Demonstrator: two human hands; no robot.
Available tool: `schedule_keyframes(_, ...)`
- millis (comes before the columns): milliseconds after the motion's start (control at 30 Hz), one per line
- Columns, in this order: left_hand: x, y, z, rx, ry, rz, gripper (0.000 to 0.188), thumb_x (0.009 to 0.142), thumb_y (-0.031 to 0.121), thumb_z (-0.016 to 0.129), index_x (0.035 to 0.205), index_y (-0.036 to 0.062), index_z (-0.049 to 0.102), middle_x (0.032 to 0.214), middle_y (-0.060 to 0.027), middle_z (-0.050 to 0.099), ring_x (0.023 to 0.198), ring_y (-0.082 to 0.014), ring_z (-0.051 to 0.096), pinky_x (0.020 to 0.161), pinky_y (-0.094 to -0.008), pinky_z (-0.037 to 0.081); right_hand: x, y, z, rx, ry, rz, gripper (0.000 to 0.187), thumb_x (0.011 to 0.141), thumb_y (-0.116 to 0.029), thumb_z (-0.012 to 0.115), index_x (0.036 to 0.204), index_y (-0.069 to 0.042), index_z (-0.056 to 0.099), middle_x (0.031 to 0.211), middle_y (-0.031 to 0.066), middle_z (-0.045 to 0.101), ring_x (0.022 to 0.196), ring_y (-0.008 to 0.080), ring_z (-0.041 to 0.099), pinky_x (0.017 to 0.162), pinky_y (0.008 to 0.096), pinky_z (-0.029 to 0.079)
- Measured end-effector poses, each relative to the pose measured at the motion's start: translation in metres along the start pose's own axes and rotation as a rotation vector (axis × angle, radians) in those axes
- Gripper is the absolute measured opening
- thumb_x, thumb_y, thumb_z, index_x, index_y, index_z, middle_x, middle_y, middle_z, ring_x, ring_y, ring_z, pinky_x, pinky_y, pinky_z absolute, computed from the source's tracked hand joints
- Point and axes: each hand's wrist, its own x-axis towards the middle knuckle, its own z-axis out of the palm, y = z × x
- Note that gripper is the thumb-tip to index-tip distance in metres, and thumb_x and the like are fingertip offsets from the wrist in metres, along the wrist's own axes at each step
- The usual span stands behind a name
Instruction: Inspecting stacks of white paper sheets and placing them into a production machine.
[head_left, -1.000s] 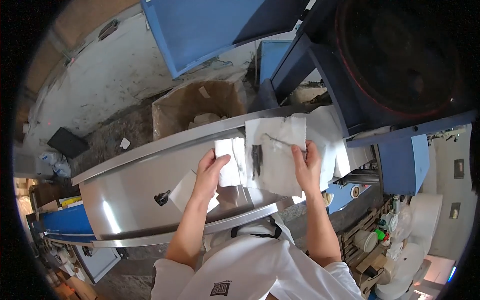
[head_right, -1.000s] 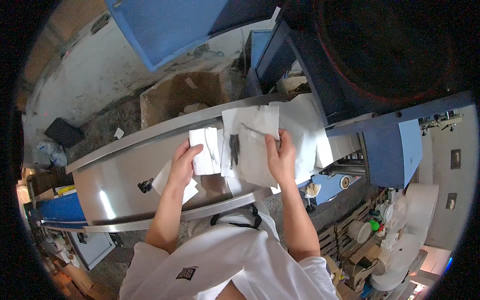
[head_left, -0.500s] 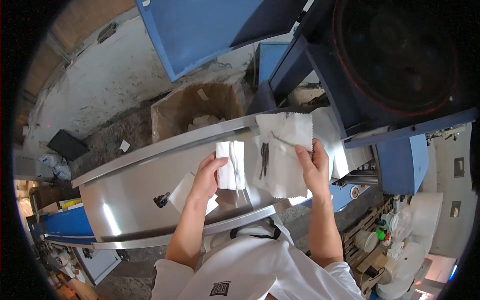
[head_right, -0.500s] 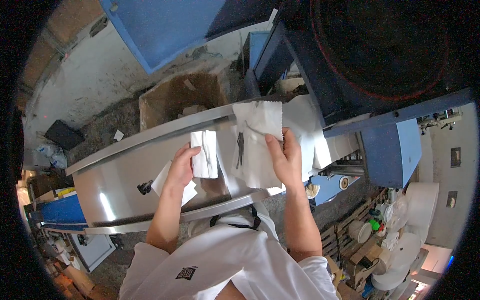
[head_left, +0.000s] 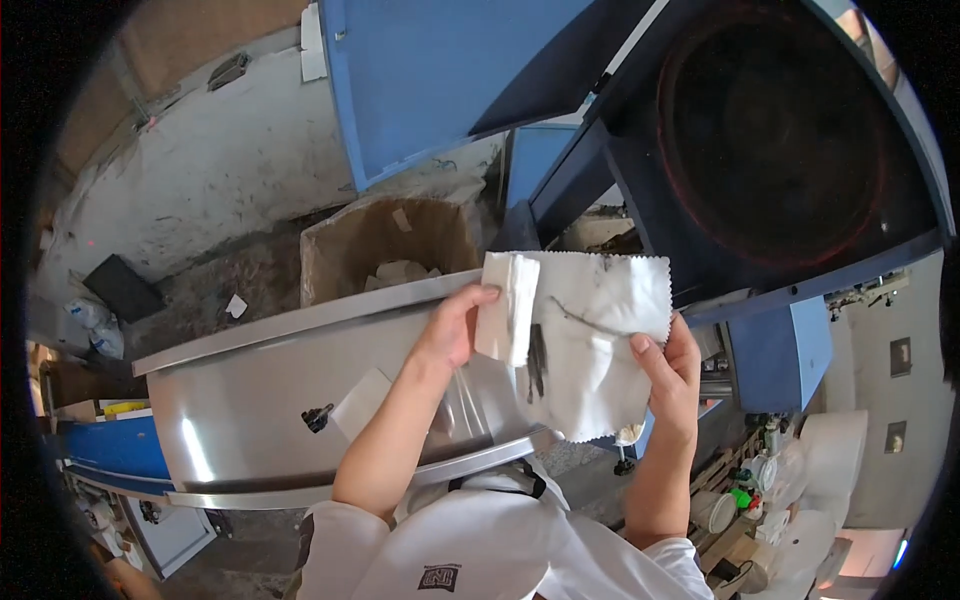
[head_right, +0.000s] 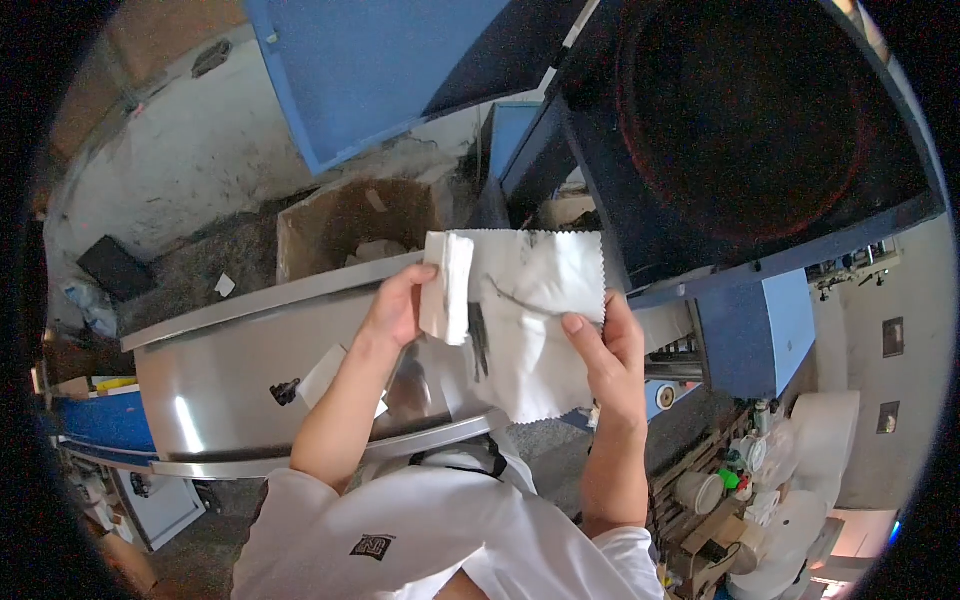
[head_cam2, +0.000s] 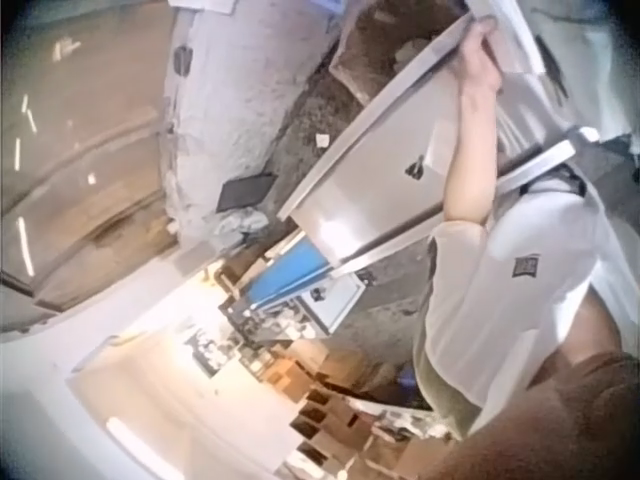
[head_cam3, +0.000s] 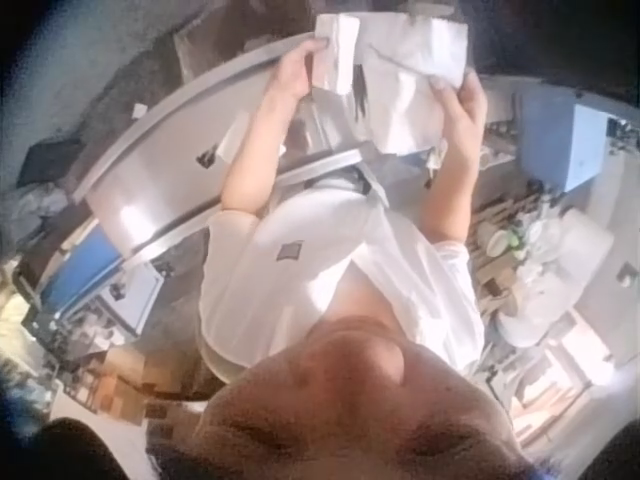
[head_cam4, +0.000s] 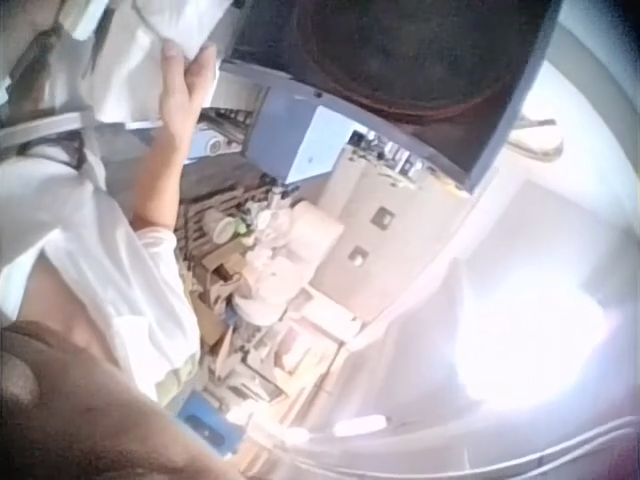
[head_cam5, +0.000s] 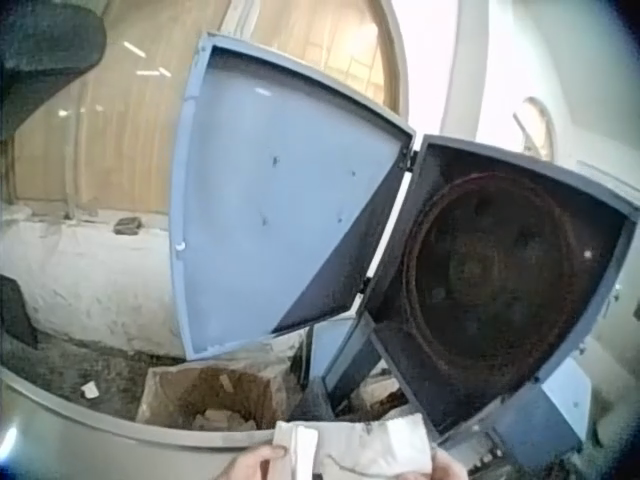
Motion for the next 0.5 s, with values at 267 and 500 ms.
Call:
schedule_keyframes(267,0.012,-0.014,0.015,0.029,-0.010,-0.006,0.037,0.088,0.021,0.060,0.118,-0.0003,0.062,0.109,-0.0128,0.069,0.100,-0.0244,0.067,0.092,-0.0409,0.053,0.005,0.012,-0.009,0.020,0.012,-0.009,0.029,0.094,-0.010,0.065,0.120,0.001,0.055,0.114,0.0059,0.065,0.103,0.0106,0.058,0.092,0.0263,0.044)
schedule_keyframes(500,0.013,-0.003,0.035,0.125,-0.044,0.136,0.036,0.090,0.018,0.063,0.120,-0.0008,0.059,0.110,-0.0094,0.068,0.099,-0.0178,0.066,0.091,-0.0333,0.052,0.006,0.020,-0.014,0.008,0.042,-0.009,0.032,0.095,-0.012,0.065,0.122,0.001,0.055,0.116,0.0071,0.065,0.105,0.0120,0.059,0.092,0.0274,0.045)
